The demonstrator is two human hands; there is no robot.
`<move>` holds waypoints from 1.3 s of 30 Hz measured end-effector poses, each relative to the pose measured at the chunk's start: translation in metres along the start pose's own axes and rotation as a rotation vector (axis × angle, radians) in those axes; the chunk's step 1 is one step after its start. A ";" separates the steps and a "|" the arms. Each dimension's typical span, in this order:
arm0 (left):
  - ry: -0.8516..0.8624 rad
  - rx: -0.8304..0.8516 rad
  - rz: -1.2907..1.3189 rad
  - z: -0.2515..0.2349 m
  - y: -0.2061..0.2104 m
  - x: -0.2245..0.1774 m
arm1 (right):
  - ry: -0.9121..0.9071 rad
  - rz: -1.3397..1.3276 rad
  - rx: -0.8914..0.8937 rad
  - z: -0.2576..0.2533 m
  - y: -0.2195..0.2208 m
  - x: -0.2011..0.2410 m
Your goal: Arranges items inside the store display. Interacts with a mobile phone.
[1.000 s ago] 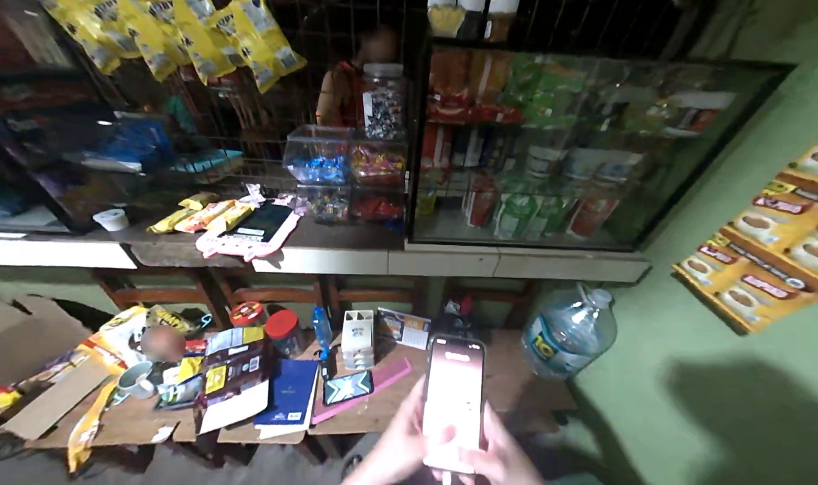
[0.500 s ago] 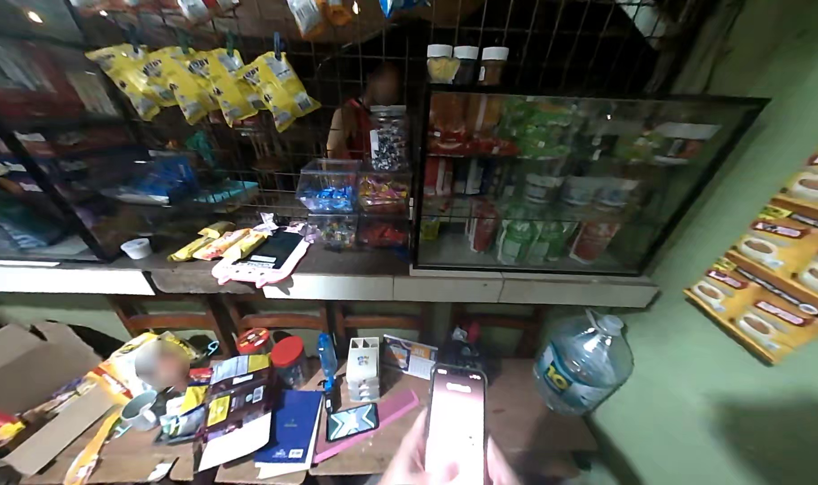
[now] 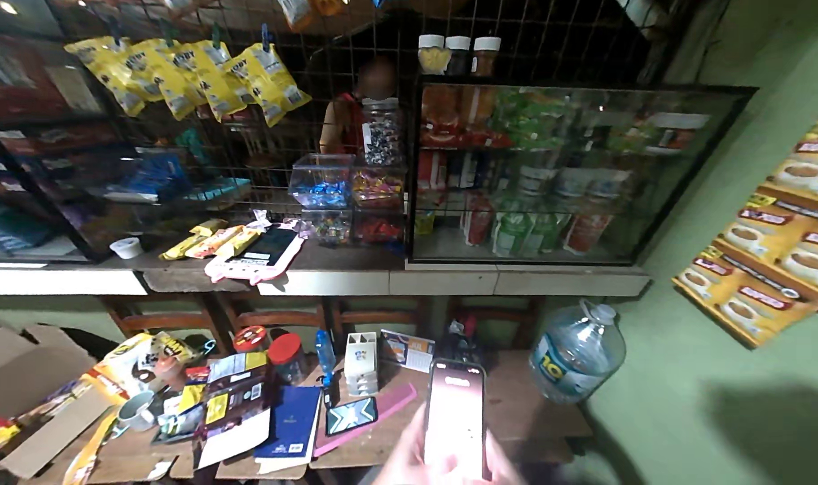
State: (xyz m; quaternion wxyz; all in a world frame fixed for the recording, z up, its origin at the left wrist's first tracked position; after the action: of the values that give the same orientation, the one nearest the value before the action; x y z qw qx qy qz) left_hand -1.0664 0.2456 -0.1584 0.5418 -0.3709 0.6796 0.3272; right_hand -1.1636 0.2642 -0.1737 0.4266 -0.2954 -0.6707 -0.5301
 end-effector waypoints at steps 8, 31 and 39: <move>-0.020 -0.050 -0.063 0.005 -0.004 -0.011 | 0.012 0.004 0.020 -0.002 0.004 -0.002; 0.036 -0.017 -0.032 0.001 -0.003 -0.009 | 0.018 0.085 0.049 -0.005 0.004 0.015; 0.110 0.011 -0.111 0.001 -0.004 -0.023 | -0.024 0.061 0.075 -0.010 0.011 0.021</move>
State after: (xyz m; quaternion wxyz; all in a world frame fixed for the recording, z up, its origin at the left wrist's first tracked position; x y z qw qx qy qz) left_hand -1.0592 0.2474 -0.1358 0.5231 -0.4222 0.6885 0.2722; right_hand -1.1615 0.2565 -0.1496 0.4453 -0.3061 -0.6857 -0.4878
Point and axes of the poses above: each hand's wrist, its own z-axis away from the middle knuckle, its own y-axis out of the palm, x = y × z, the point moved 10 cm from there along -z, towards the middle knuckle, and after that the axes turned 12 degrees about -z, right-handed, at the moved point
